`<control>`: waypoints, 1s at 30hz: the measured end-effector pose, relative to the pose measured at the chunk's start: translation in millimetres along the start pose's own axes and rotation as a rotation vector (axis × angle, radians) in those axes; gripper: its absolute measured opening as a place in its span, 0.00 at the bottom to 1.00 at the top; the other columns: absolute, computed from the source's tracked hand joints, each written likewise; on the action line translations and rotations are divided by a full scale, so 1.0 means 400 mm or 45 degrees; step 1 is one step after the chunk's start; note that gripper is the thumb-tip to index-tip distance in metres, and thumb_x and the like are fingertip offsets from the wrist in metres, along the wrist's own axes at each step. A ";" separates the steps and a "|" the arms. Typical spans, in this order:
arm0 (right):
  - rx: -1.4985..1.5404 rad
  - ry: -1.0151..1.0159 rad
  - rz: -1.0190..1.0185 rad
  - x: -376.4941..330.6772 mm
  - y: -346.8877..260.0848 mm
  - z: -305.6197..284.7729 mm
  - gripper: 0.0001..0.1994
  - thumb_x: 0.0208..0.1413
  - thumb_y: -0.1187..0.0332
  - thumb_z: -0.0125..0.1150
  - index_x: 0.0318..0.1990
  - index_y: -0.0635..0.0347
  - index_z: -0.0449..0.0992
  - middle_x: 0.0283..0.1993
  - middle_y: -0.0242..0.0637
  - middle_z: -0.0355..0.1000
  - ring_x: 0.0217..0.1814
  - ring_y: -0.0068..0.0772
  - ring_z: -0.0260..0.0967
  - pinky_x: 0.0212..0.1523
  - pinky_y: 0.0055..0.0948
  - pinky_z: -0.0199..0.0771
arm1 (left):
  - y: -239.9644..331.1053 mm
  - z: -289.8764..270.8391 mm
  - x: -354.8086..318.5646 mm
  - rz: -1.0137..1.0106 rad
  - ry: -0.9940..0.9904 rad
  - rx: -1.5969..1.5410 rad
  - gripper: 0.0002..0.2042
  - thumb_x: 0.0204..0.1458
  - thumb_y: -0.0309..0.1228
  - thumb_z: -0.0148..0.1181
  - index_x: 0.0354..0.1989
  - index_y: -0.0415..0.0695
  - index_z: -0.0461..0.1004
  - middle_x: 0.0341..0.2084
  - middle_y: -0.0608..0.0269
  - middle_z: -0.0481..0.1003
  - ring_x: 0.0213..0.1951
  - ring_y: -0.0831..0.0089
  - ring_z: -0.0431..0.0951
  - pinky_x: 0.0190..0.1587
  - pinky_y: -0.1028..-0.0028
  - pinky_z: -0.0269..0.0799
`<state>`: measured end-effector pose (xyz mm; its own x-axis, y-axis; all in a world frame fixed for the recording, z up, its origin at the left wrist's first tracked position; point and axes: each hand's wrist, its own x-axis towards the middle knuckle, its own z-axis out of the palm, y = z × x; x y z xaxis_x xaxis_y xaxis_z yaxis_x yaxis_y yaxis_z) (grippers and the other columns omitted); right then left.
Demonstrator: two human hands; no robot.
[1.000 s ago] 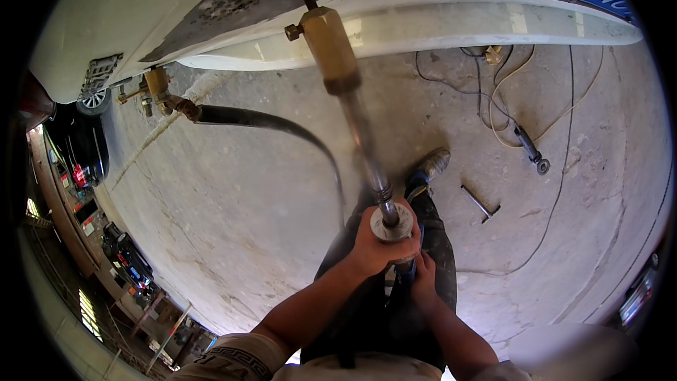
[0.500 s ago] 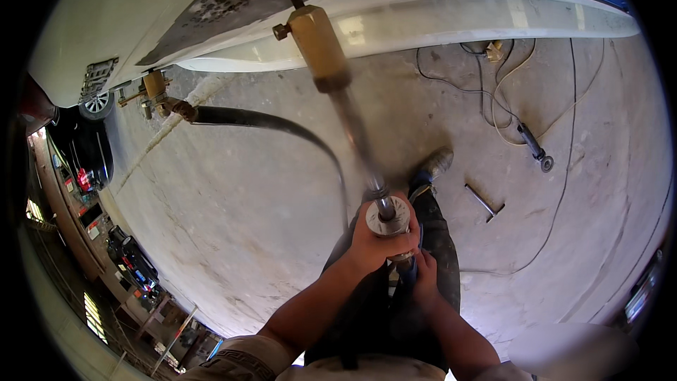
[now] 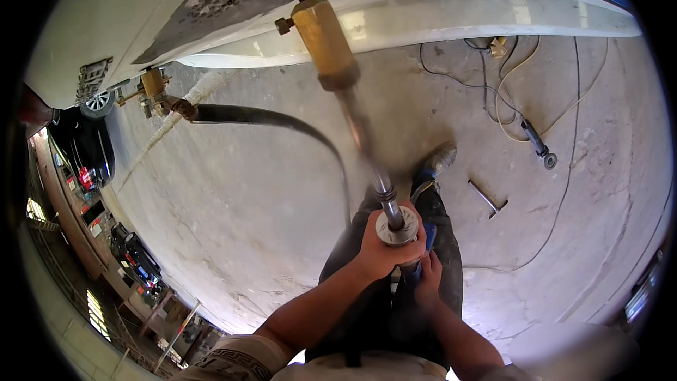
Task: The person uses a welding torch to heat and repair a damaged section on the rear bumper of a white car. The operator holds the torch steadily against the metal surface, generating sparks as the repair progresses.
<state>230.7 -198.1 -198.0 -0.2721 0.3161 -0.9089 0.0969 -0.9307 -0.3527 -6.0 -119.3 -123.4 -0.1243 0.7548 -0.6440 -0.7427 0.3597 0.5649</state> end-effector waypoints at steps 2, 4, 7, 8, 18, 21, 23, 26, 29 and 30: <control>0.000 0.084 -0.091 -0.012 -0.017 0.041 0.22 0.66 0.52 0.52 0.50 0.66 0.72 0.42 0.35 0.74 0.43 0.22 0.71 0.44 0.24 0.70 | 0.008 -0.004 0.002 -0.006 -0.031 0.005 0.08 0.45 0.21 0.65 0.31 0.41 0.71 0.25 0.70 0.73 0.30 0.82 0.72 0.34 0.77 0.69; -0.034 0.088 -0.108 -0.007 -0.018 0.047 0.22 0.66 0.53 0.51 0.50 0.66 0.72 0.42 0.35 0.74 0.43 0.21 0.71 0.45 0.24 0.70 | 0.011 -0.009 0.005 0.008 -0.040 0.001 0.08 0.45 0.20 0.65 0.31 0.41 0.71 0.26 0.70 0.73 0.30 0.82 0.72 0.34 0.77 0.69; -0.031 0.226 -0.184 -0.020 -0.035 0.083 0.20 0.67 0.54 0.50 0.49 0.66 0.72 0.42 0.36 0.74 0.44 0.22 0.71 0.46 0.25 0.70 | 0.000 -0.007 0.005 -0.013 -0.021 -0.039 0.08 0.45 0.21 0.65 0.31 0.41 0.71 0.26 0.70 0.73 0.30 0.82 0.72 0.34 0.76 0.69; -0.020 0.291 -0.218 -0.023 -0.042 0.097 0.20 0.67 0.55 0.50 0.49 0.66 0.72 0.42 0.36 0.74 0.44 0.22 0.71 0.47 0.25 0.70 | -0.003 -0.006 0.006 -0.024 -0.007 -0.056 0.08 0.45 0.21 0.65 0.31 0.41 0.72 0.26 0.70 0.73 0.30 0.82 0.72 0.34 0.76 0.69; 0.054 -0.470 0.533 0.069 -0.046 -0.036 0.21 0.66 0.50 0.47 0.47 0.62 0.73 0.36 0.33 0.74 0.29 0.21 0.70 0.28 0.23 0.70 | 0.000 0.000 0.003 0.004 -0.027 -0.003 0.09 0.43 0.20 0.65 0.32 0.40 0.71 0.26 0.66 0.75 0.29 0.80 0.74 0.35 0.76 0.71; -0.072 0.006 0.041 0.009 -0.025 0.042 0.21 0.67 0.53 0.48 0.48 0.64 0.73 0.38 0.34 0.74 0.35 0.23 0.72 0.35 0.25 0.71 | -0.005 -0.018 0.005 0.016 0.021 0.027 0.09 0.45 0.21 0.66 0.31 0.41 0.72 0.26 0.69 0.74 0.30 0.81 0.72 0.36 0.76 0.70; -0.064 0.285 -0.154 -0.015 -0.018 0.088 0.20 0.67 0.55 0.48 0.50 0.65 0.72 0.40 0.35 0.74 0.39 0.24 0.72 0.40 0.26 0.72 | -0.009 -0.029 0.005 0.013 0.025 0.033 0.09 0.45 0.21 0.67 0.32 0.41 0.72 0.26 0.69 0.74 0.30 0.81 0.73 0.36 0.76 0.71; -0.068 0.174 -0.154 -0.010 0.019 0.062 0.20 0.71 0.55 0.40 0.49 0.64 0.71 0.38 0.36 0.74 0.32 0.26 0.74 0.32 0.26 0.73 | -0.003 -0.028 -0.002 -0.021 -0.001 -0.002 0.09 0.45 0.21 0.67 0.32 0.41 0.72 0.26 0.69 0.74 0.30 0.81 0.73 0.36 0.76 0.71; -0.606 0.133 -0.543 0.013 0.045 0.032 0.20 0.70 0.53 0.41 0.46 0.63 0.71 0.37 0.36 0.74 0.31 0.26 0.74 0.30 0.25 0.73 | -0.012 -0.026 -0.003 0.016 -0.012 0.050 0.08 0.45 0.21 0.67 0.32 0.41 0.73 0.26 0.69 0.74 0.31 0.80 0.73 0.36 0.76 0.71; -0.655 0.109 -0.566 0.020 0.050 0.021 0.20 0.70 0.53 0.41 0.45 0.62 0.71 0.37 0.36 0.74 0.31 0.26 0.74 0.29 0.25 0.72 | -0.012 -0.024 -0.002 0.012 -0.010 0.051 0.08 0.45 0.21 0.67 0.32 0.41 0.73 0.26 0.69 0.74 0.31 0.80 0.74 0.36 0.76 0.71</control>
<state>222.6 -215.8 -210.4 -0.3167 0.6810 -0.6603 0.4416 -0.5103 -0.7380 -8.7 -127.0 -130.7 -0.1261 0.7625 -0.6346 -0.7147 0.3738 0.5911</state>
